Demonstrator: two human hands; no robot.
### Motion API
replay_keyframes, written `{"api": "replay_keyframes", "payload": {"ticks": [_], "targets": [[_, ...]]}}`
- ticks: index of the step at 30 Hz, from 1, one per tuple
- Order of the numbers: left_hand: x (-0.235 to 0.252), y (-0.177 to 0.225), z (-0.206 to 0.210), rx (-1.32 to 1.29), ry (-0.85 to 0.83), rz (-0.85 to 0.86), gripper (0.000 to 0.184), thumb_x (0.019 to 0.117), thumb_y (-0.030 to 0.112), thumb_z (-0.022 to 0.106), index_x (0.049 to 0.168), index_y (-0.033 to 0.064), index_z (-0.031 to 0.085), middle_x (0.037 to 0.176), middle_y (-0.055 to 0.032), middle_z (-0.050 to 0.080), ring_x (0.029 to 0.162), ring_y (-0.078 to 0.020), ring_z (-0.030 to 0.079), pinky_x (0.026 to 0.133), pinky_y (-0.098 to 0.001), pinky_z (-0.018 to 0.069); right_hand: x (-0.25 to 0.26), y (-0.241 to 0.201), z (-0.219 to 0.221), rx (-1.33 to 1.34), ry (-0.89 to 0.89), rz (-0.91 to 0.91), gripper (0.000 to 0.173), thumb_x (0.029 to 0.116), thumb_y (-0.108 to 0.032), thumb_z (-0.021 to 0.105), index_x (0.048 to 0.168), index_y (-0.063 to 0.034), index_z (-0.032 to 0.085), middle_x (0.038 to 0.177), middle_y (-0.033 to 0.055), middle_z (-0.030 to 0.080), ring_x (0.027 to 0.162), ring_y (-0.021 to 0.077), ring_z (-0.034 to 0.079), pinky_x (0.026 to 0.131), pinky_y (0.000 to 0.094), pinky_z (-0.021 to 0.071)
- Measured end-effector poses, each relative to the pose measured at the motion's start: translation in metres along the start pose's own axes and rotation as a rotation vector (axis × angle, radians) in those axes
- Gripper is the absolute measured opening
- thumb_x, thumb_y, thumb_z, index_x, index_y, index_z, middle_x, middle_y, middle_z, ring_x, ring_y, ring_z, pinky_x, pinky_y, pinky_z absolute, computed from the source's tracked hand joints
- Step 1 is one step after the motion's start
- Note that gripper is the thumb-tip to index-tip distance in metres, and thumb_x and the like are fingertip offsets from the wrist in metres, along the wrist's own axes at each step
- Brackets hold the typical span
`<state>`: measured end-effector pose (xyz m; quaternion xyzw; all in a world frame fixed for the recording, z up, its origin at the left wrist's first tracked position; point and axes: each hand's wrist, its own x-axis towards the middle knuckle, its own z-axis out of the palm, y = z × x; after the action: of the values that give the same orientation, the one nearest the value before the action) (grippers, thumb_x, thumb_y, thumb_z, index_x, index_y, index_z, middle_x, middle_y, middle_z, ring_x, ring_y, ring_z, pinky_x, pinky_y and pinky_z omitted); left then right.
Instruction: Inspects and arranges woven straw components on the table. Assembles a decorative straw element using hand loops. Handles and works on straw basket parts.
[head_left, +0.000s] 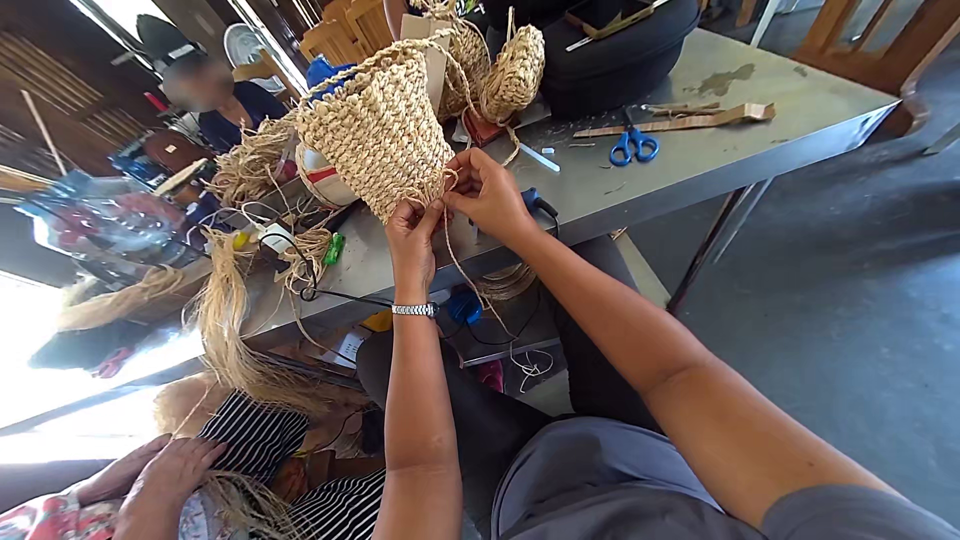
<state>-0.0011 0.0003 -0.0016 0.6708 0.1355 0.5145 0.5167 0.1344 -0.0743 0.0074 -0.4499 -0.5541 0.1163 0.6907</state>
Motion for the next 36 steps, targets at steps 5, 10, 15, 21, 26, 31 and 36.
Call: {"api": "replay_keyframes", "payload": {"ticks": [5, 10, 15, 21, 26, 31, 36], "targets": [[0.0002, -0.0004, -0.0007, -0.005, -0.010, 0.002, 0.007, 0.0952, 0.001, 0.067, 0.093, 0.0062, 0.062, 0.084, -0.0017, 0.070, 0.077, -0.0133, 0.070, 0.077, -0.0325, 0.0616, 0.0004, 0.0001, 0.0004, -0.016, 0.017, 0.007, 0.035, 0.0876, 0.001, 0.075, 0.119, 0.0049, 0.059, 0.098, 0.0137, 0.071, 0.083, 0.0150, 0.073, 0.079, 0.0297, 0.0624], [0.0012, -0.0001, -0.0011, 0.000, -0.022, -0.018, 0.009, 0.0954, 0.001, 0.066, 0.091, 0.0063, 0.061, 0.084, -0.0027, 0.071, 0.077, -0.0141, 0.071, 0.078, -0.0329, 0.0616, 0.0004, 0.0000, -0.0001, -0.026, 0.029, 0.001, 0.034, 0.0865, 0.002, 0.076, 0.116, 0.0042, 0.060, 0.095, 0.0124, 0.071, 0.081, 0.0141, 0.073, 0.077, 0.0290, 0.0623], [0.0024, -0.0008, -0.0017, -0.003, -0.029, -0.032, 0.011, 0.0957, 0.001, 0.066, 0.090, 0.0073, 0.059, 0.083, -0.0023, 0.070, 0.077, -0.0137, 0.070, 0.078, -0.0327, 0.0612, 0.0004, 0.0000, 0.0006, -0.032, 0.030, -0.010, 0.033, 0.0875, 0.002, 0.074, 0.117, 0.0043, 0.060, 0.095, 0.0124, 0.072, 0.081, 0.0137, 0.073, 0.077, 0.0283, 0.0622], [0.0021, -0.0012, -0.0014, -0.015, -0.019, -0.041, 0.013, 0.0963, 0.001, 0.065, 0.089, 0.0086, 0.057, 0.082, -0.0014, 0.069, 0.076, -0.0134, 0.070, 0.078, -0.0323, 0.0611, -0.0001, 0.0002, 0.0013, -0.029, 0.022, -0.026, 0.034, 0.0878, 0.003, 0.074, 0.119, 0.0052, 0.059, 0.095, 0.0131, 0.072, 0.081, 0.0146, 0.073, 0.077, 0.0289, 0.0625], [0.0022, -0.0014, -0.0006, 0.000, -0.012, -0.046, 0.012, 0.0981, 0.002, 0.063, 0.093, 0.0078, 0.055, 0.084, -0.0017, 0.067, 0.078, -0.0133, 0.070, 0.080, -0.0325, 0.0612, -0.0005, -0.0023, 0.0015, -0.043, 0.013, -0.006, 0.034, 0.0903, 0.002, 0.071, 0.122, 0.0047, 0.059, 0.097, 0.0131, 0.072, 0.082, 0.0144, 0.073, 0.077, 0.0285, 0.0621], [0.0023, -0.0017, -0.0003, 0.024, -0.008, -0.033, 0.010, 0.0981, 0.003, 0.064, 0.095, 0.0073, 0.055, 0.084, -0.0013, 0.067, 0.077, -0.0127, 0.069, 0.079, -0.0328, 0.0614, -0.0006, -0.0043, 0.0005, -0.043, 0.002, 0.013, 0.034, 0.0912, 0.001, 0.069, 0.123, 0.0039, 0.059, 0.099, 0.0126, 0.073, 0.083, 0.0145, 0.073, 0.077, 0.0299, 0.0626], [0.0032, -0.0029, -0.0017, 0.052, -0.009, -0.011, 0.014, 0.0963, 0.006, 0.068, 0.105, 0.0085, 0.057, 0.083, 0.0022, 0.063, 0.071, -0.0061, 0.061, 0.066, -0.0224, 0.0529, 0.0002, -0.0035, 0.0006, -0.030, -0.001, 0.025, 0.033, 0.0924, 0.003, 0.067, 0.125, 0.0041, 0.058, 0.101, 0.0133, 0.072, 0.086, 0.0167, 0.074, 0.081, 0.0324, 0.0630]]}}
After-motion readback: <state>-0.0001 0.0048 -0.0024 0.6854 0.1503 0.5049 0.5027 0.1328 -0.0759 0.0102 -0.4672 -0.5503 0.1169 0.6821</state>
